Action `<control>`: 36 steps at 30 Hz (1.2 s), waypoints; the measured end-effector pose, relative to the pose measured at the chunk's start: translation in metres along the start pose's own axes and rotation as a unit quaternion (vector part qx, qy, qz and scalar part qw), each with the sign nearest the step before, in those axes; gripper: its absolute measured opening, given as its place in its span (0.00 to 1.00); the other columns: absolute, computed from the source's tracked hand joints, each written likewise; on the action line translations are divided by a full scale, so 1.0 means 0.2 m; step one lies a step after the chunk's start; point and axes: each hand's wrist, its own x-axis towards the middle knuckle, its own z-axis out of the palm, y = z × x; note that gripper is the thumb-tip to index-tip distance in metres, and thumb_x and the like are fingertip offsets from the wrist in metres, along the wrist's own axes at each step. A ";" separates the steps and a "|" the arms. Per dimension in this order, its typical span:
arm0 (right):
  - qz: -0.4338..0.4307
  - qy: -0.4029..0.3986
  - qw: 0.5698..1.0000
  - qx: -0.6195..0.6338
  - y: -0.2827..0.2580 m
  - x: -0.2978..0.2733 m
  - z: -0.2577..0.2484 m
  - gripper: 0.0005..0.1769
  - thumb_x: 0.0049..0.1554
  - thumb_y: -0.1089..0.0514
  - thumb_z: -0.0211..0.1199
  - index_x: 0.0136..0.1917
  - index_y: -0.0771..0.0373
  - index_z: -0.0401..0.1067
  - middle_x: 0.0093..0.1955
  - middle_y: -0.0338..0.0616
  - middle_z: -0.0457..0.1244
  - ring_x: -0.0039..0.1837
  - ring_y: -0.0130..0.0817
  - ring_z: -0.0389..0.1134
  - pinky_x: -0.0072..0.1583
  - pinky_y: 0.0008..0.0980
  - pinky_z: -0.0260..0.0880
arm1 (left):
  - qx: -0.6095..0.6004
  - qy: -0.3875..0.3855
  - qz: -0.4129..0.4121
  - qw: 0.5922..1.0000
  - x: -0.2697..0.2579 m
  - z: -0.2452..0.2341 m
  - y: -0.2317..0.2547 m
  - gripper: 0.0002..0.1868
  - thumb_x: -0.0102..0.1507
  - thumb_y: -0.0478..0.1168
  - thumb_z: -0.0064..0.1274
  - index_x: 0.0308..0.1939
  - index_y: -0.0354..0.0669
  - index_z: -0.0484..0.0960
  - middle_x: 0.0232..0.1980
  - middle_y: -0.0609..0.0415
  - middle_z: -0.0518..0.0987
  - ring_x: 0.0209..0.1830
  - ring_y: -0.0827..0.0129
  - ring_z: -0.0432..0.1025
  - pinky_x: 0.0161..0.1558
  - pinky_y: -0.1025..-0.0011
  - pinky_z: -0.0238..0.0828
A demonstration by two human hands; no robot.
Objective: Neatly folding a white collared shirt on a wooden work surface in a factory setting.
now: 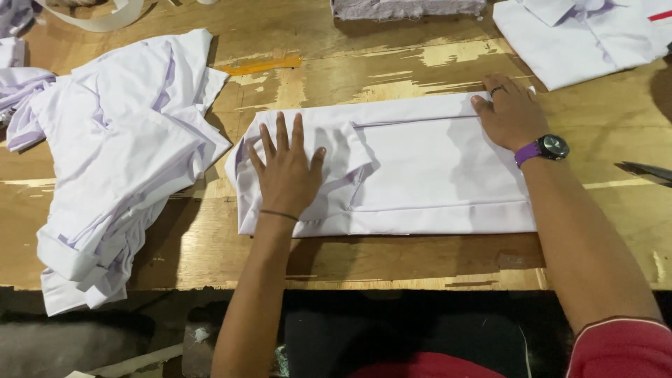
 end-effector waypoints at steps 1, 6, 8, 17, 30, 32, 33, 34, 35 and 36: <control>0.002 0.001 1.000 0.001 0.04 0.00 -0.01 0.35 0.68 0.44 0.38 0.80 0.67 0.54 0.83 0.53 0.47 0.83 0.51 0.43 0.77 0.62 0.38 | 0.001 0.000 0.002 1.000 -0.05 -0.01 0.04 0.38 0.72 0.59 0.35 0.82 0.52 0.44 0.85 0.47 0.39 0.83 0.43 0.27 0.74 0.34 0.20; 0.045 -0.016 0.997 -0.065 0.12 -0.01 -0.11 0.18 0.66 0.49 0.49 0.60 0.61 0.72 0.60 0.54 0.67 0.70 0.59 0.57 0.65 0.63 0.55 | -0.043 -0.103 -0.088 0.990 -0.13 0.04 0.10 0.43 0.67 0.68 0.22 0.82 0.53 0.43 0.86 0.52 0.40 0.84 0.42 0.32 0.70 0.24 0.25; 0.060 -0.022 0.997 -0.053 0.16 -0.03 -0.15 0.19 0.67 0.47 0.51 0.61 0.61 0.72 0.60 0.57 0.67 0.69 0.61 0.59 0.66 0.61 0.54 | -0.052 -0.096 -0.089 0.990 -0.10 0.05 0.09 0.42 0.68 0.67 0.23 0.81 0.53 0.44 0.86 0.53 0.41 0.83 0.42 0.33 0.70 0.24 0.25; 0.152 -0.124 0.980 -0.021 0.21 -0.28 -0.43 0.27 0.66 0.42 0.57 0.64 0.68 0.74 0.62 0.60 0.68 0.61 0.59 0.68 0.59 0.54 0.66 | -0.094 -0.174 -0.056 0.979 0.12 -0.07 0.12 0.38 0.68 0.60 0.22 0.81 0.57 0.45 0.86 0.61 0.38 0.86 0.53 0.29 0.75 0.32 0.15; 0.251 -0.263 0.931 -0.003 0.21 -0.87 -0.46 0.23 0.64 0.38 0.56 0.45 0.60 0.75 0.39 0.46 0.76 0.43 0.40 0.78 0.50 0.36 0.71 | -0.148 -0.131 0.089 0.976 0.79 0.15 0.28 0.32 0.70 0.57 0.28 0.74 0.48 0.63 0.79 0.58 0.59 0.78 0.57 0.55 0.74 0.39 0.35; 0.290 -0.238 0.921 0.108 0.21 -0.96 -0.40 0.15 0.62 0.49 0.61 0.48 0.64 0.76 0.41 0.52 0.77 0.40 0.44 0.80 0.47 0.36 0.74 | -0.135 -0.135 0.097 0.977 0.85 0.17 0.38 0.30 0.71 0.55 0.28 0.72 0.48 0.65 0.78 0.57 0.60 0.76 0.56 0.57 0.73 0.37 0.34; 0.322 -0.207 0.898 0.217 0.21 -1.00 -0.36 0.11 0.60 0.59 0.67 0.52 0.69 0.77 0.42 0.57 0.79 0.37 0.49 0.82 0.44 0.36 0.78 | -0.121 -0.136 0.104 0.978 0.88 0.18 0.42 0.28 0.71 0.54 0.28 0.70 0.48 0.67 0.77 0.55 0.61 0.74 0.55 0.60 0.73 0.35 0.33; 0.326 -0.209 0.896 0.216 0.20 -1.05 -0.34 0.11 0.60 0.59 0.67 0.52 0.69 0.77 0.42 0.57 0.79 0.37 0.49 0.82 0.44 0.36 0.78 | -0.122 -0.140 0.103 0.977 0.93 0.22 0.44 0.28 0.71 0.54 0.28 0.70 0.48 0.67 0.77 0.55 0.61 0.74 0.55 0.60 0.73 0.35 0.33; 0.332 -0.205 0.889 0.238 0.19 -1.09 -0.31 0.12 0.58 0.60 0.68 0.53 0.69 0.78 0.50 0.46 0.74 0.37 0.48 0.82 0.44 0.38 0.81 | -0.109 -0.120 0.131 0.978 0.97 0.26 0.46 0.27 0.71 0.53 0.29 0.70 0.48 0.68 0.76 0.54 0.62 0.71 0.51 0.62 0.70 0.35 0.38; 0.335 -0.201 0.883 0.262 0.17 -1.13 -0.28 0.13 0.57 0.61 0.69 0.54 0.69 0.79 0.58 0.36 0.70 0.37 0.48 0.82 0.43 0.39 0.84 | -0.094 -0.098 0.156 0.978 1.02 0.29 0.47 0.27 0.71 0.53 0.30 0.69 0.48 0.69 0.74 0.53 0.63 0.69 0.48 0.64 0.68 0.35 0.44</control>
